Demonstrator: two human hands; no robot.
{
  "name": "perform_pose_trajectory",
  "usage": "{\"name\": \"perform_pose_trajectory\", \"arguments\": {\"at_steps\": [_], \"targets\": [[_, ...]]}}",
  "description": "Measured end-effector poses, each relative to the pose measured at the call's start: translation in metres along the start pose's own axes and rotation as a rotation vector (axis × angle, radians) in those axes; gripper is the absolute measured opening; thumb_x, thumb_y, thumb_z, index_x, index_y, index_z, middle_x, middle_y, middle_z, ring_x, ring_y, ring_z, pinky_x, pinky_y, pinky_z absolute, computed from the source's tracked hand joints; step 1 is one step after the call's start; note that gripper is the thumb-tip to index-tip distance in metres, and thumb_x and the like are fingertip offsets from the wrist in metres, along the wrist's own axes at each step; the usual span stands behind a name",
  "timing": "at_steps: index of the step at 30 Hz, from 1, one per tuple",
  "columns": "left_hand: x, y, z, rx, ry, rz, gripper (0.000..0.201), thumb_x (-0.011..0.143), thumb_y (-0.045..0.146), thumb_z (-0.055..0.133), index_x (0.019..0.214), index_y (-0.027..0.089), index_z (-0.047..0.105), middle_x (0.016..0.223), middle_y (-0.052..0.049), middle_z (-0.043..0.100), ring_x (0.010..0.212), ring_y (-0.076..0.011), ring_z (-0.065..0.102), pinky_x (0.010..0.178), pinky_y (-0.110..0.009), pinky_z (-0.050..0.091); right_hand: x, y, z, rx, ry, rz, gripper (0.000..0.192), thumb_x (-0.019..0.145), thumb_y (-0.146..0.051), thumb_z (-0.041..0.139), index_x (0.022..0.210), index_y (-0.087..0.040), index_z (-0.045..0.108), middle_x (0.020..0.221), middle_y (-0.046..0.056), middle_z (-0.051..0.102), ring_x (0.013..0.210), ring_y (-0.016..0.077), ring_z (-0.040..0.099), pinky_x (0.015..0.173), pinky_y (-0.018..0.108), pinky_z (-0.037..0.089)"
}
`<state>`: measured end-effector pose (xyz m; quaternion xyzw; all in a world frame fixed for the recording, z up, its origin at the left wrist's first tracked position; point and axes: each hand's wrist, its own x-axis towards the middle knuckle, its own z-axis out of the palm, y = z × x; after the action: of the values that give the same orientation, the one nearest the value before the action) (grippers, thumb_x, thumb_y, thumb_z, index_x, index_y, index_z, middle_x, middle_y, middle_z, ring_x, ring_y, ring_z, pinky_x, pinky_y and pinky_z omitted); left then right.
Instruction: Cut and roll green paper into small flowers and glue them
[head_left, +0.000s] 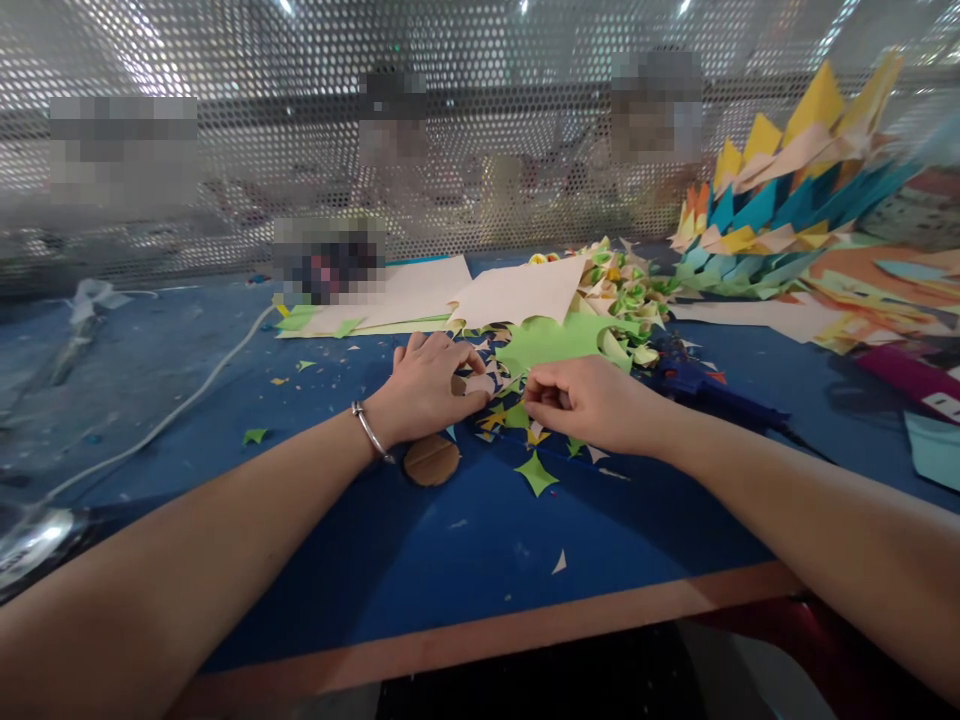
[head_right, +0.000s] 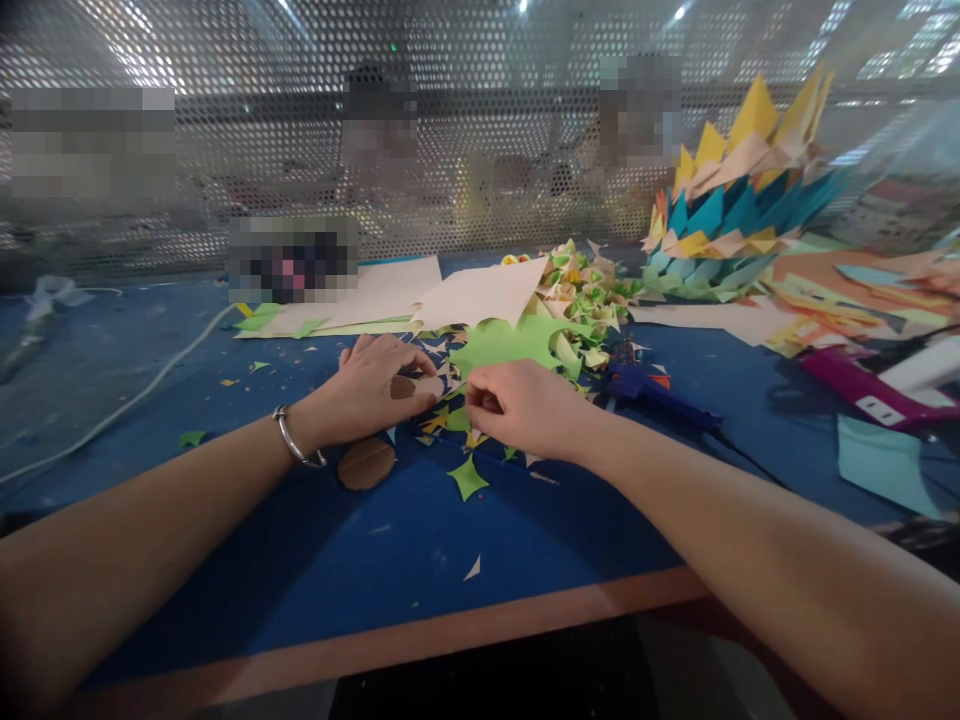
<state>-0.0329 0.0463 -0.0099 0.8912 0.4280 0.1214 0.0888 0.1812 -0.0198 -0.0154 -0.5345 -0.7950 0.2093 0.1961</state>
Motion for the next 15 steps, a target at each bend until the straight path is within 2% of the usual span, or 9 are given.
{"name": "perform_pose_trajectory", "arguments": {"at_steps": [6,10,13,15], "targets": [[0.0012,0.0019,-0.0011,-0.093,0.027,0.006,0.016,0.079,0.036,0.064,0.085,0.021,0.069,0.099,-0.011,0.067,0.103,-0.0324,0.054,0.088,-0.046,0.042,-0.0001,-0.0025,0.0008,-0.032,0.001,0.001,0.009,0.085,-0.021,0.060,0.076,-0.018,0.060,0.061,0.000,0.059,0.054,0.0106,0.049,0.054,0.027,0.033],[0.0020,0.0003,-0.0012,-0.349,0.063,0.034,0.011,0.079,0.029,0.064,0.086,0.020,0.064,0.083,-0.005,0.068,0.078,-0.0192,0.059,0.072,-0.033,0.044,0.0000,-0.0039,0.0004,-0.028,0.006,0.015,0.010,0.085,-0.023,0.061,0.077,-0.018,0.062,0.061,0.000,0.060,0.053,0.0107,0.050,0.053,0.027,0.033],[0.0020,-0.0012,-0.0002,-0.546,0.150,-0.016,0.019,0.079,0.028,0.066,0.095,0.018,0.066,0.080,-0.003,0.066,0.072,-0.0151,0.057,0.066,-0.029,0.045,-0.0002,-0.0037,0.0001,-0.020,0.021,0.012,0.011,0.087,-0.026,0.062,0.079,-0.017,0.063,0.059,-0.001,0.058,0.052,0.0102,0.048,0.052,0.026,0.033],[0.0013,-0.0007,0.0009,-0.734,0.140,-0.069,0.022,0.078,0.030,0.069,0.097,0.018,0.067,0.077,-0.002,0.065,0.065,-0.0128,0.054,0.059,-0.027,0.043,-0.0008,-0.0034,-0.0001,-0.007,0.078,-0.020,0.013,0.088,-0.029,0.061,0.081,-0.017,0.063,0.059,-0.002,0.057,0.050,0.0096,0.047,0.051,0.026,0.033]]}}
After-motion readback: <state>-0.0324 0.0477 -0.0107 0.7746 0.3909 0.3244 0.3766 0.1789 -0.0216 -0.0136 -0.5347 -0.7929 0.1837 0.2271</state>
